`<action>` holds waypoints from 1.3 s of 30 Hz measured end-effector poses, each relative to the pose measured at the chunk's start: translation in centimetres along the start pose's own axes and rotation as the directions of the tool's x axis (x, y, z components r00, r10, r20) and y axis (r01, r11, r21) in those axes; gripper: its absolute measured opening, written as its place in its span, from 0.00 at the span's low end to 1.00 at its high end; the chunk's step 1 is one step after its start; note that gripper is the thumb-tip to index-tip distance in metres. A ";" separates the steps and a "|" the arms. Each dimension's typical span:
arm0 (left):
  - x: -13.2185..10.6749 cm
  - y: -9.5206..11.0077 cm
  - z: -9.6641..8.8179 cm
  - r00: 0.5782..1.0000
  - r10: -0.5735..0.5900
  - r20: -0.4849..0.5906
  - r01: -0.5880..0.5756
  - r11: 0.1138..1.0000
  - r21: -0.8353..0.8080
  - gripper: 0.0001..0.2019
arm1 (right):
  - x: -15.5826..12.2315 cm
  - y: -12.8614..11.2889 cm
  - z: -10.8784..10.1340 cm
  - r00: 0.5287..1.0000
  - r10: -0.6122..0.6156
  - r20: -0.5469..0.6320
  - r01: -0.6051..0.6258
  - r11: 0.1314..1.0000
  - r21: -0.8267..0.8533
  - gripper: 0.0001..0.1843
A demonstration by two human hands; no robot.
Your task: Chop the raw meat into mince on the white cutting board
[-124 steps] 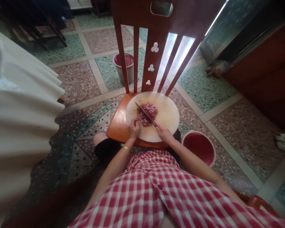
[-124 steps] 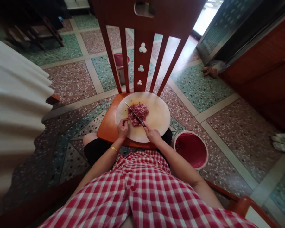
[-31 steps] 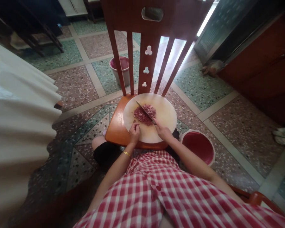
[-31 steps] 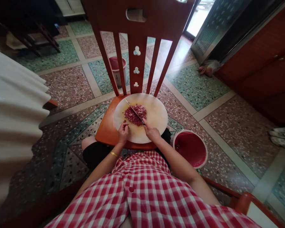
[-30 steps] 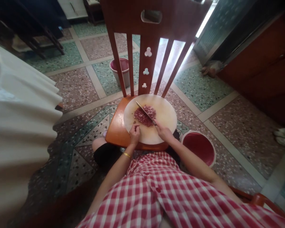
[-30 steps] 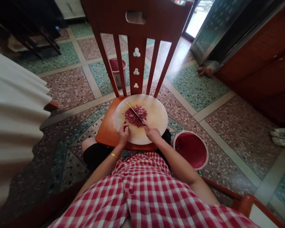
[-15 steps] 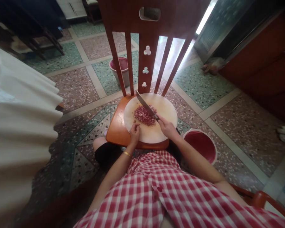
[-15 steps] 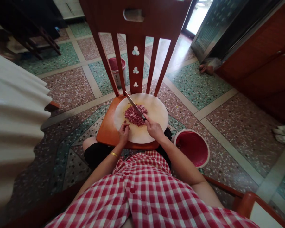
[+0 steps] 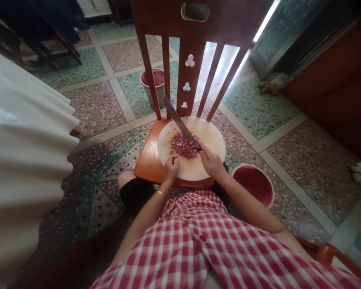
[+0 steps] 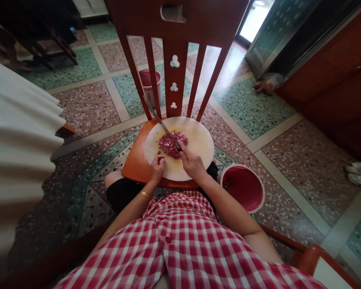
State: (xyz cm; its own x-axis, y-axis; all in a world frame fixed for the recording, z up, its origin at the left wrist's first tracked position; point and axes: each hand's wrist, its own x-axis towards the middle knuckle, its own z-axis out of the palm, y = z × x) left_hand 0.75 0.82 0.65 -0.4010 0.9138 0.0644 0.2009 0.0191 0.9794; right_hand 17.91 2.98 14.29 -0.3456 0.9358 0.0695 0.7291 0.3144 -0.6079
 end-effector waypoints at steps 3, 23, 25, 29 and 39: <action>0.0 0.0 0.0 1.000 -0.003 -0.010 0.004 1.000 0.014 0.08 | -0.3 0.8 1.2 0.988 0.082 0.129 -0.069 0.993 -0.100 0.25; 0.0 0.2 0.1 1.000 -0.012 0.009 0.012 1.000 -0.001 0.08 | -1.2 0.3 0.7 0.998 -0.004 0.066 0.007 0.998 -0.055 0.25; 0.0 0.1 0.0 1.000 -0.010 0.008 0.010 1.000 0.004 0.08 | -1.4 0.5 1.3 0.990 0.044 0.135 -0.027 0.992 -0.124 0.25; 0.0 0.0 0.0 1.000 -0.008 0.012 0.008 1.000 0.018 0.08 | -1.6 1.4 1.5 0.962 0.150 0.230 -0.099 0.971 -0.218 0.23; -0.1 0.0 -0.1 1.000 -0.009 0.003 0.009 1.000 0.020 0.08 | -1.4 1.7 1.5 0.966 0.157 0.207 -0.116 0.974 -0.197 0.24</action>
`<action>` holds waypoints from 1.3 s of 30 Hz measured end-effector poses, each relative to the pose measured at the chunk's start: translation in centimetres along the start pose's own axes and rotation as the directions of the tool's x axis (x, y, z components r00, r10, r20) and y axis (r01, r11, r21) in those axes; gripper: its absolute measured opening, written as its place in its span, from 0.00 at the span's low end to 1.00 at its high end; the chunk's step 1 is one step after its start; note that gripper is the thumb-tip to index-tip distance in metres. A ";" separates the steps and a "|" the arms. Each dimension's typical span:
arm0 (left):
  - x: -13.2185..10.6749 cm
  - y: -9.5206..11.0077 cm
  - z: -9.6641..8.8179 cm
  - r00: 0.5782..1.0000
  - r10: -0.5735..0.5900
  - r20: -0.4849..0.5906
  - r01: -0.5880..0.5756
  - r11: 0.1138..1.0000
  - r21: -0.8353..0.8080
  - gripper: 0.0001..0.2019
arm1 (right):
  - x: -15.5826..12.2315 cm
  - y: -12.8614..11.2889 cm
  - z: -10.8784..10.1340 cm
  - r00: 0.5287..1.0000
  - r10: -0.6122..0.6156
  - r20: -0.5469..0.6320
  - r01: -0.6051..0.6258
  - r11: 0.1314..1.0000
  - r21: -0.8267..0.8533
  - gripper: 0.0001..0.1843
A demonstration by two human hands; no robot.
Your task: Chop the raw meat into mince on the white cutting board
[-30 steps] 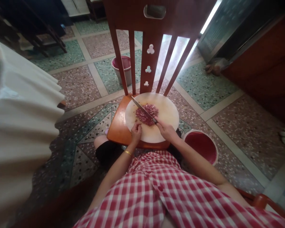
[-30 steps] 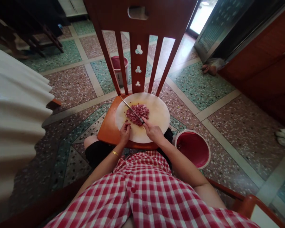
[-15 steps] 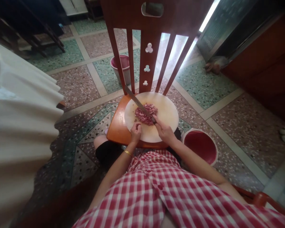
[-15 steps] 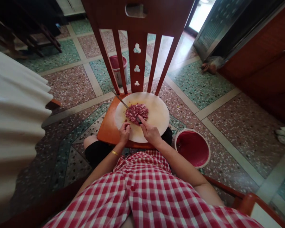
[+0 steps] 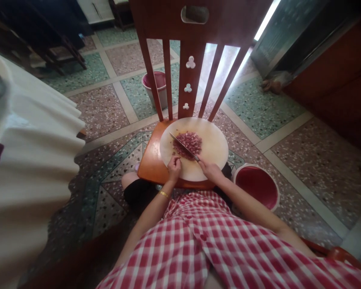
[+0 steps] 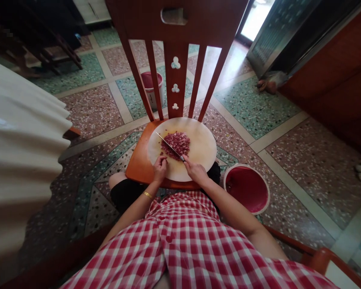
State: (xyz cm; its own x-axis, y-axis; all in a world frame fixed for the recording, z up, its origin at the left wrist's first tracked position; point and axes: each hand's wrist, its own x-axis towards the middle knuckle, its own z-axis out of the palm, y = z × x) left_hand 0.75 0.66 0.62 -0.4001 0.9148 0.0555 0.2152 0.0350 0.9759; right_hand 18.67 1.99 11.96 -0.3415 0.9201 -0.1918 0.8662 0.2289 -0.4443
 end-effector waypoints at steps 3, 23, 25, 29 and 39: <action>0.0 0.0 0.0 1.000 0.007 0.010 -0.007 1.000 -0.008 0.08 | -0.3 -0.3 -0.9 1.000 -0.009 -0.024 0.010 0.999 0.035 0.23; 0.5 -0.2 -1.1 0.994 -0.047 -0.100 0.036 0.994 -0.106 0.07 | -0.3 -1.3 0.5 1.000 -0.014 0.016 0.014 1.000 -0.008 0.23; 0.3 -0.1 -1.1 0.995 -0.025 -0.094 0.017 0.996 -0.082 0.07 | -0.4 -0.9 0.4 0.999 0.000 0.044 0.001 1.000 -0.031 0.23; 0.2 0.1 -1.0 0.996 -0.014 -0.092 0.008 0.998 -0.063 0.07 | -0.8 -1.6 -0.7 0.993 -0.088 -0.072 0.092 0.995 0.046 0.23; 0.3 -0.2 -0.9 0.997 0.014 -0.078 -0.019 0.998 -0.063 0.07 | 0.2 -0.6 -0.8 0.996 -0.081 -0.034 0.082 0.997 0.013 0.22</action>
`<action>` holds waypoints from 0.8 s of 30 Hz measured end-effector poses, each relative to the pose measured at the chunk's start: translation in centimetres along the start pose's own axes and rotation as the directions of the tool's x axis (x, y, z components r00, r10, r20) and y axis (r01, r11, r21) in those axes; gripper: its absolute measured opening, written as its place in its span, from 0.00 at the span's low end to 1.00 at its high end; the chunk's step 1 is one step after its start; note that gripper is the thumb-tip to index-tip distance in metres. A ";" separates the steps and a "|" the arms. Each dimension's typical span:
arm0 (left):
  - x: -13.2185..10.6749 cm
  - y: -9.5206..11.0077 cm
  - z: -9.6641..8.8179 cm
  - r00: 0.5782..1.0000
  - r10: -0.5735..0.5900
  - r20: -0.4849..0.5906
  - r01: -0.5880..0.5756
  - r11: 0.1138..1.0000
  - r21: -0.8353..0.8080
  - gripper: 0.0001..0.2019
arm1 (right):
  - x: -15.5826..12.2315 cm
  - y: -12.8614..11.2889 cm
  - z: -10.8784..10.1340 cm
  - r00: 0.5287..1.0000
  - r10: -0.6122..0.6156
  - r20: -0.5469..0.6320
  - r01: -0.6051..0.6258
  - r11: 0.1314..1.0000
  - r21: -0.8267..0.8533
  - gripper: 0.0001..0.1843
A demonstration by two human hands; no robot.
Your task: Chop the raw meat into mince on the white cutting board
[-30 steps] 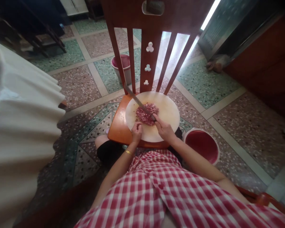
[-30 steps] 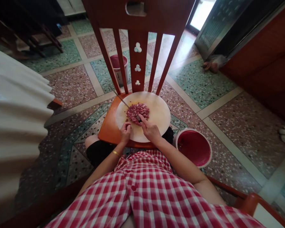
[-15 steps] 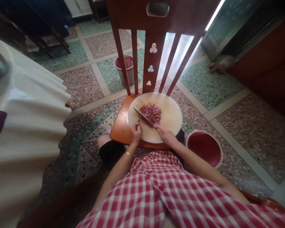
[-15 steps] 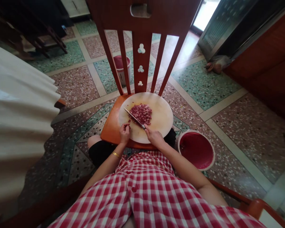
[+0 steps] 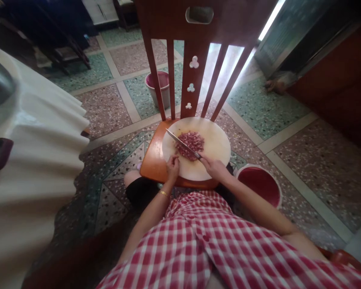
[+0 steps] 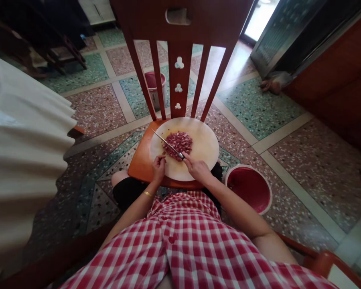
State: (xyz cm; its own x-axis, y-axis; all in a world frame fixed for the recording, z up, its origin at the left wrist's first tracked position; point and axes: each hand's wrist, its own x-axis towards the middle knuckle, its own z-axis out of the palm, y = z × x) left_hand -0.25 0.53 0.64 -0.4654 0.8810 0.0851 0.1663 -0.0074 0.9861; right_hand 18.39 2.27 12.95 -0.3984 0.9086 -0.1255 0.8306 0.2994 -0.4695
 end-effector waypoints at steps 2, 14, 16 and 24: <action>0.0 0.0 0.0 1.000 0.001 0.000 -0.001 1.000 0.002 0.07 | 0.0 -0.6 -0.2 0.998 -0.029 -0.054 0.029 0.999 0.014 0.24; 0.1 0.5 -0.1 0.991 -0.101 -0.090 0.083 0.979 -0.188 0.07 | -0.7 -0.3 -0.1 0.996 -0.051 -0.067 0.055 0.997 0.054 0.24; 0.2 0.3 0.0 0.988 -0.117 -0.100 0.096 0.976 -0.197 0.06 | -0.8 0.0 0.4 1.000 -0.018 -0.017 0.019 0.999 0.049 0.23; 0.1 -0.1 0.0 0.991 -0.110 -0.071 0.098 0.982 -0.160 0.07 | -0.9 0.2 -0.1 0.996 -0.057 -0.074 0.064 0.994 0.093 0.23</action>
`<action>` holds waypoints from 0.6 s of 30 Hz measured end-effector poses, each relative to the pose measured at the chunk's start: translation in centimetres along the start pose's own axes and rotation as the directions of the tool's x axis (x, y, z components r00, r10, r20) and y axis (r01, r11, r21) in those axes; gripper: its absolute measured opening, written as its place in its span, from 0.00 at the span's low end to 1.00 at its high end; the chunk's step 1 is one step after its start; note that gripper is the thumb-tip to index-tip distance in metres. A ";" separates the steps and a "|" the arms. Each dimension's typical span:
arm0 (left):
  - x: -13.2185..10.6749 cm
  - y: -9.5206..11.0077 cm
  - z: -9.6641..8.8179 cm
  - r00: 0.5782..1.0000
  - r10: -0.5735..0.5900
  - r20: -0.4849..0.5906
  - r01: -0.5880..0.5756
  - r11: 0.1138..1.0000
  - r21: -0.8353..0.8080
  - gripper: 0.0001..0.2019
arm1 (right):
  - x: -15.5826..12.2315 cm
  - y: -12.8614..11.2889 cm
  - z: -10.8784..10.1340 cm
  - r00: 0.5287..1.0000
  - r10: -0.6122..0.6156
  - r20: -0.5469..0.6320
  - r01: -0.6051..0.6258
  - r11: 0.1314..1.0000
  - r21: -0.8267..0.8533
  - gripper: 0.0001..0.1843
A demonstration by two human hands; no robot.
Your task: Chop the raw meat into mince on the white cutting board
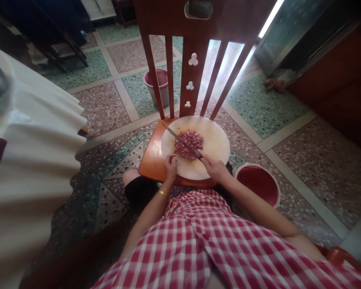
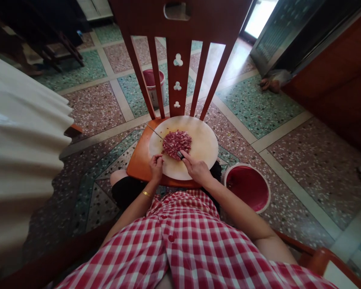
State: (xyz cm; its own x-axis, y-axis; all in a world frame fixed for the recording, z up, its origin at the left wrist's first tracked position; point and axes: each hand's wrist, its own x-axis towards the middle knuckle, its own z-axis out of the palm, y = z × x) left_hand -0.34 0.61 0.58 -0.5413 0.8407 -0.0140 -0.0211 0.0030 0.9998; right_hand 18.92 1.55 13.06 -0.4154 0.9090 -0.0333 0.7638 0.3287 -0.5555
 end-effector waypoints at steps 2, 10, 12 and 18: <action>-0.1 0.1 0.0 1.000 0.003 -0.009 -0.003 1.000 -0.008 0.06 | 0.0 0.0 0.4 1.000 0.021 0.020 -0.021 1.000 -0.015 0.24; -0.3 0.7 0.1 0.999 -0.047 -0.020 0.045 0.995 -0.089 0.06 | -0.7 0.3 0.5 0.999 0.015 0.039 -0.015 1.000 -0.003 0.23; -0.5 0.8 0.0 0.997 -0.073 -0.035 0.069 0.992 -0.108 0.06 | -0.9 0.0 0.5 1.000 -0.014 0.017 0.014 1.000 0.019 0.24; -0.9 1.4 -0.5 0.996 -0.076 -0.046 0.070 0.990 -0.122 0.05 | -1.4 0.8 1.2 0.978 0.119 0.174 -0.102 0.989 -0.105 0.22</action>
State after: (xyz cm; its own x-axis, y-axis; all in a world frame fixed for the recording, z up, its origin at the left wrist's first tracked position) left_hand -0.35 -0.41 1.96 -0.5763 0.8122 -0.0905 -0.1609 -0.0042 0.9870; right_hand 19.57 0.23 11.66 -0.4013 0.8831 -0.2432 0.8498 0.2598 -0.4587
